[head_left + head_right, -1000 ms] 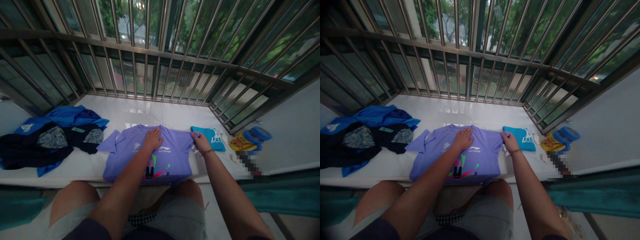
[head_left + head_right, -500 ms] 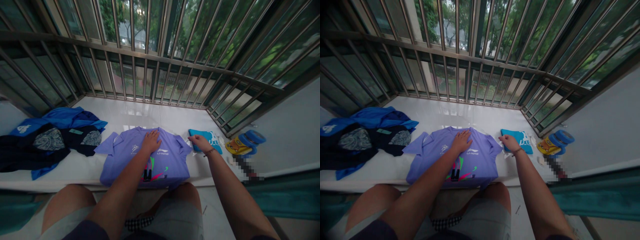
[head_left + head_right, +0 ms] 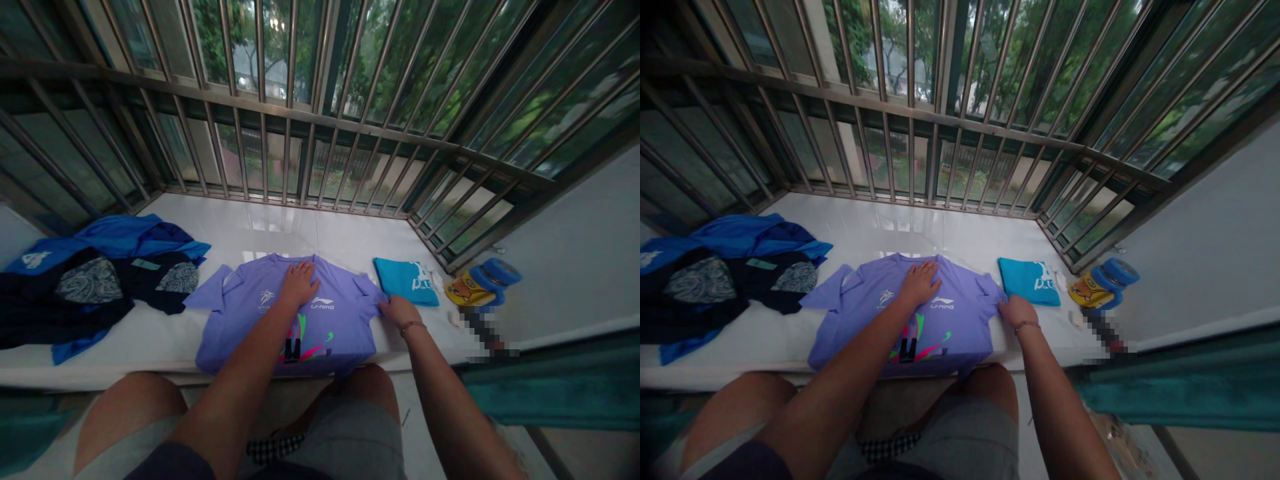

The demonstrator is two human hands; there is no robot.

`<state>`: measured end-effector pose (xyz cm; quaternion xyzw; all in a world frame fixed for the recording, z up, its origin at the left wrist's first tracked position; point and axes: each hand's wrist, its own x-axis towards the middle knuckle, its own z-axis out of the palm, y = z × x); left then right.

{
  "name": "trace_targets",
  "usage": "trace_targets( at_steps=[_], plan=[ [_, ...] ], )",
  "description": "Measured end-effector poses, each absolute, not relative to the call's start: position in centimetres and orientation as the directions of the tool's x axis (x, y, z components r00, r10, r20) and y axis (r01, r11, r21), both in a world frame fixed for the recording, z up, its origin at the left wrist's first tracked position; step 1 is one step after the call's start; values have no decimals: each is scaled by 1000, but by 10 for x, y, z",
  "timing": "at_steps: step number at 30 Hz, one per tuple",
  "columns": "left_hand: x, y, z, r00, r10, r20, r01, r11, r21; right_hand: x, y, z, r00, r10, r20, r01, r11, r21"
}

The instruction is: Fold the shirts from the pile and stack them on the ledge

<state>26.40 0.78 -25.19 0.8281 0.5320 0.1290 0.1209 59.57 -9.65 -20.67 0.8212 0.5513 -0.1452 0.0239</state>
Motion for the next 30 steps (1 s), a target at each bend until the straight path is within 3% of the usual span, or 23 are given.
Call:
trace_targets(
  at_steps=[6, 13, 19, 26, 28, 30],
  plan=[
    [264, 8, -255, 408, 910, 79, 852, -410, 326, 604, -135, -210, 380, 865, -327, 883, -445, -150],
    [263, 8, -251, 416, 907, 67, 852, -415, 320, 590, -130, -220, 486, 857, -170, 828, -514, -225],
    [265, 8, -253, 405, 911, 70, 860, -406, 308, 572, -112, -226, 466, 885, -27, 820, -443, -363],
    [265, 11, -254, 417, 908, 35, 863, -408, 298, 536, -134, -206, 436, 841, 320, 791, -190, -581],
    [265, 12, -255, 420, 907, 37, 861, -411, 301, 518, -151, -201, 278, 849, 450, 824, 30, -566],
    [265, 13, -256, 421, 905, 53, 850, -415, 325, 502, -169, -201, -72, 858, 508, 841, 326, -432]
  ],
)
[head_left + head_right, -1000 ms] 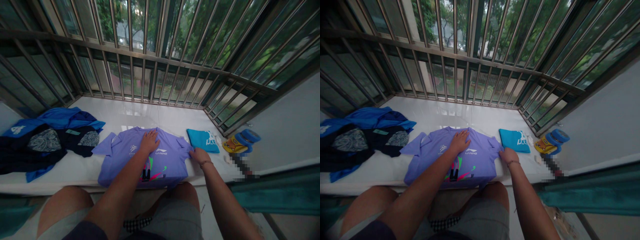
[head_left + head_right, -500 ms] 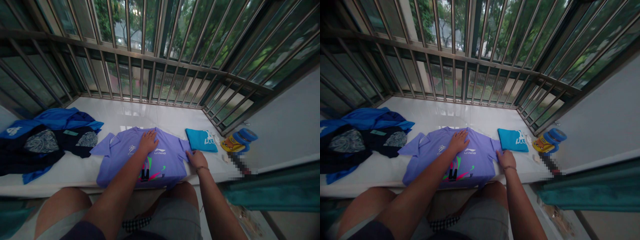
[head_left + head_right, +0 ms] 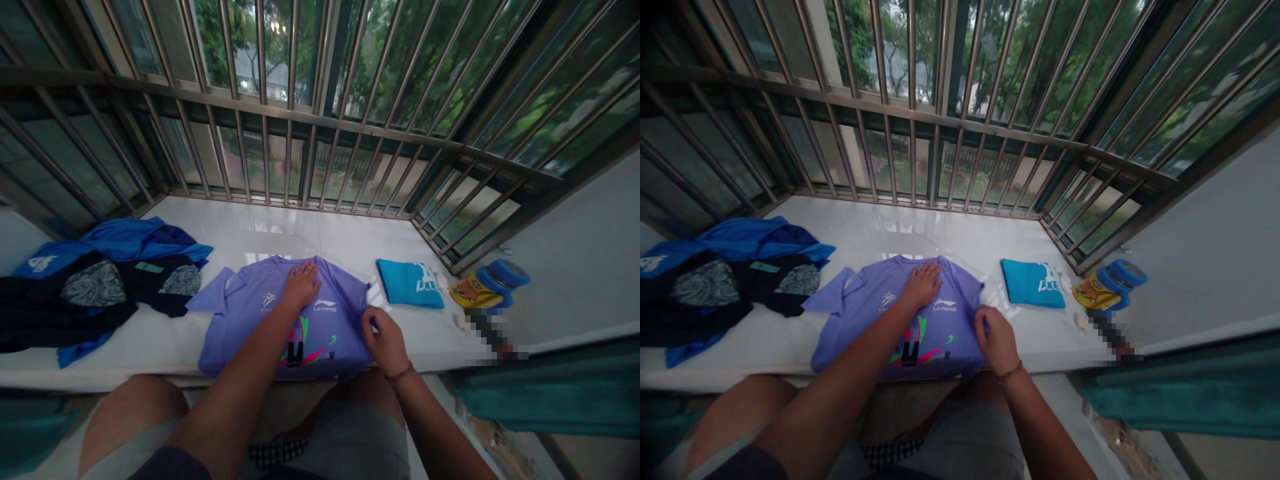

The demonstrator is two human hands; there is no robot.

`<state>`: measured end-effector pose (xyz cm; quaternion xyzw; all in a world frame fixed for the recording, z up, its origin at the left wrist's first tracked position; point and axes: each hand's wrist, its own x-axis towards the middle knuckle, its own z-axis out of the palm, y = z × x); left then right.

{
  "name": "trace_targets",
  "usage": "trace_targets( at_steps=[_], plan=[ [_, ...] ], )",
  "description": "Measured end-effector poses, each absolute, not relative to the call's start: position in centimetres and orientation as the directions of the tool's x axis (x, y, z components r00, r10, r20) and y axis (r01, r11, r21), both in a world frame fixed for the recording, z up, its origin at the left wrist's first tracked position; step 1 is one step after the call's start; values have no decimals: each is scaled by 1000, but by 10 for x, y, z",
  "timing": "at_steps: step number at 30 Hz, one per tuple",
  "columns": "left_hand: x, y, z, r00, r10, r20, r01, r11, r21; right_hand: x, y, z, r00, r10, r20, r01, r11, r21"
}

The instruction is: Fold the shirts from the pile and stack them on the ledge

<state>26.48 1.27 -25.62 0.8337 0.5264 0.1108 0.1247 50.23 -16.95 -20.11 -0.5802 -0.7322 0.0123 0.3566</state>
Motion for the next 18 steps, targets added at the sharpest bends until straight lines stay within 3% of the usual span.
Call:
trace_targets(
  at_steps=[3, 6, 9, 13, 18],
  plan=[
    [265, 14, -260, 415, 905, 92, 828, -418, 375, 489, -195, -210, -525, 748, 407, 734, 640, -229],
    [266, 16, -264, 394, 911, 124, 817, -409, 407, 488, -214, -226, -628, 703, 335, 702, 697, -147],
    [265, 19, -269, 352, 921, 164, 809, -388, 441, 491, -227, -235, -607, 724, 328, 726, 673, -140],
    [260, 26, -272, 310, 925, 220, 789, -379, 484, 500, -233, -234, -508, 785, 355, 770, 598, -221],
    [256, 26, -270, 344, 894, 286, 740, -446, 504, 524, -208, -229, -219, 896, 387, 882, 352, -313]
  ],
)
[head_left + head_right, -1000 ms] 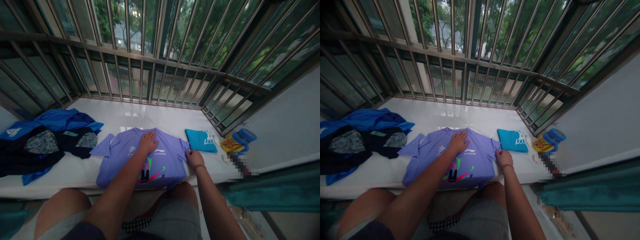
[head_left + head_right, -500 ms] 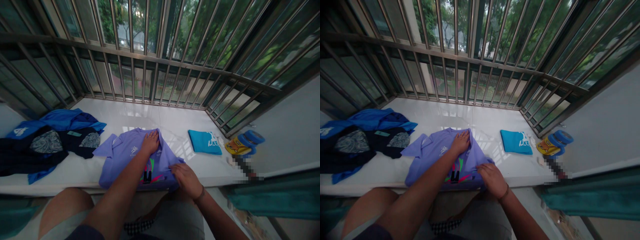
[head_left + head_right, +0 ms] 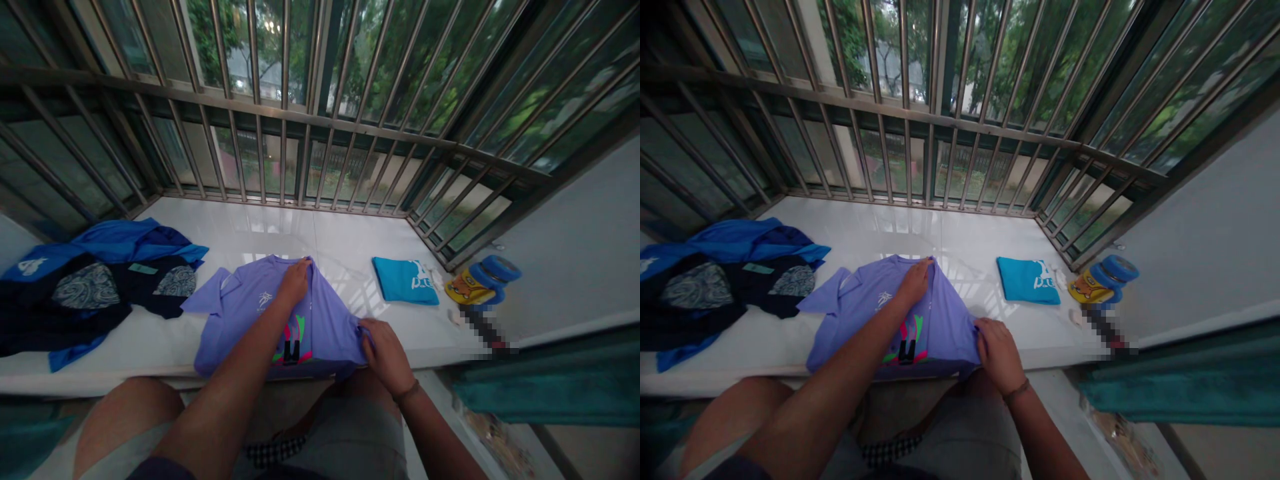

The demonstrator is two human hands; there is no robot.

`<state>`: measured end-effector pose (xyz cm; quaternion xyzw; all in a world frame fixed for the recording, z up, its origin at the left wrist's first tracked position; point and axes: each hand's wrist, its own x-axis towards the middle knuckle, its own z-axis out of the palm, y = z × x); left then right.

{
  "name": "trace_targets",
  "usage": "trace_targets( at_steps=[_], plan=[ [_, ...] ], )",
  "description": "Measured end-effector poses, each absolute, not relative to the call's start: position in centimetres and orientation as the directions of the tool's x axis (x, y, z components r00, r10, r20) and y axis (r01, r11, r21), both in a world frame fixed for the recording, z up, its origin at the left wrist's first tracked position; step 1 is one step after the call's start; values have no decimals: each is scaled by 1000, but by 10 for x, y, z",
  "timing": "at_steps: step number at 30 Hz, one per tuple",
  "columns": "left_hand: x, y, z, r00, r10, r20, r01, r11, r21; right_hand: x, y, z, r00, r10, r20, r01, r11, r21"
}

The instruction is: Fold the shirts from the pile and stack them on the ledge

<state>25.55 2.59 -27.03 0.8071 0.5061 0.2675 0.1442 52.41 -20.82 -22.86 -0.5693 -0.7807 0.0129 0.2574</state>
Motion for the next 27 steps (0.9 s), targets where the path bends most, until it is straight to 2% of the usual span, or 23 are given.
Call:
trace_targets(
  at_steps=[4, 8, 16, 22, 27],
  plan=[
    [256, 19, -267, 423, 850, 315, 706, -527, 474, 536, -176, -226, -143, 956, 256, 888, 238, -394],
    [256, 12, -261, 462, 850, 254, 746, -527, 408, 538, -159, -226, -140, 986, 85, 893, 163, -420],
    [262, 14, -259, 413, 897, 159, 823, -442, 357, 569, -171, -239, 220, 966, 139, 861, -126, -492],
    [262, 17, -265, 425, 888, 174, 815, -459, 354, 571, -187, -244, 52, 988, 147, 833, 38, -552],
    [262, 21, -270, 416, 890, 188, 798, -457, 393, 552, -174, -245, 85, 988, 127, 884, -16, -468]
  ],
)
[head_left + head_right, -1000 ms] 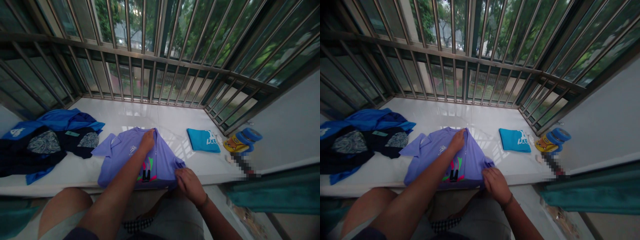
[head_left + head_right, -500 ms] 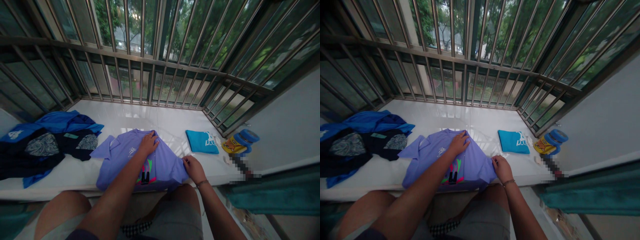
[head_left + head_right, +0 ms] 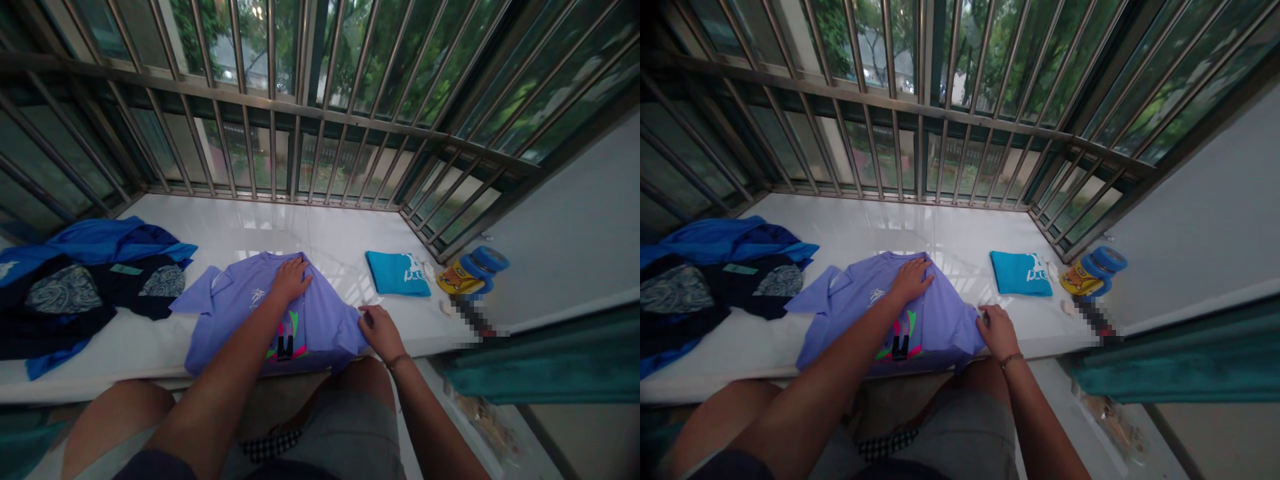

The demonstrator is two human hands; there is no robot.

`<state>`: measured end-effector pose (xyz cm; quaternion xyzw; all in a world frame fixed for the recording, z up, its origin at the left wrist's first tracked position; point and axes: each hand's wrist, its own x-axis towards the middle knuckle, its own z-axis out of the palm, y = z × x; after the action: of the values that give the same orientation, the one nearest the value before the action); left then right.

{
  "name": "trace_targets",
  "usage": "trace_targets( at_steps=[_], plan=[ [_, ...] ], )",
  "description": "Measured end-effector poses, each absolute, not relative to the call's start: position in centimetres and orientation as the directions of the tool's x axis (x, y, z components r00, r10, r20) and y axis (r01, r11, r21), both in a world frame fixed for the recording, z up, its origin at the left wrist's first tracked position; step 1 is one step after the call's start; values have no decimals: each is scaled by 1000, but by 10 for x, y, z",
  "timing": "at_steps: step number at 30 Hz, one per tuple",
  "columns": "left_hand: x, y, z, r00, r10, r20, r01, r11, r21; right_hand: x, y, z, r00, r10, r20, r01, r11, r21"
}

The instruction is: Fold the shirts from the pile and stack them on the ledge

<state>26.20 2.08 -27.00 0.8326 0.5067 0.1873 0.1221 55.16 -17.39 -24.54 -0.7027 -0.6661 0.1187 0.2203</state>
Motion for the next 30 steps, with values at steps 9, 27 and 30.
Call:
trace_targets(
  at_steps=[9, 27, 30],
  plan=[
    [259, 28, -272, 425, 886, 187, 807, -464, 366, 551, -152, -237, 238, 957, 168, 887, -143, -439],
    [262, 38, -267, 374, 912, 167, 833, -410, 373, 453, -202, -238, -347, 925, 156, 923, 367, -119],
    [262, 41, -264, 366, 912, 182, 833, -409, 372, 445, -201, -232, -334, 920, 203, 925, 361, -115]
  ],
)
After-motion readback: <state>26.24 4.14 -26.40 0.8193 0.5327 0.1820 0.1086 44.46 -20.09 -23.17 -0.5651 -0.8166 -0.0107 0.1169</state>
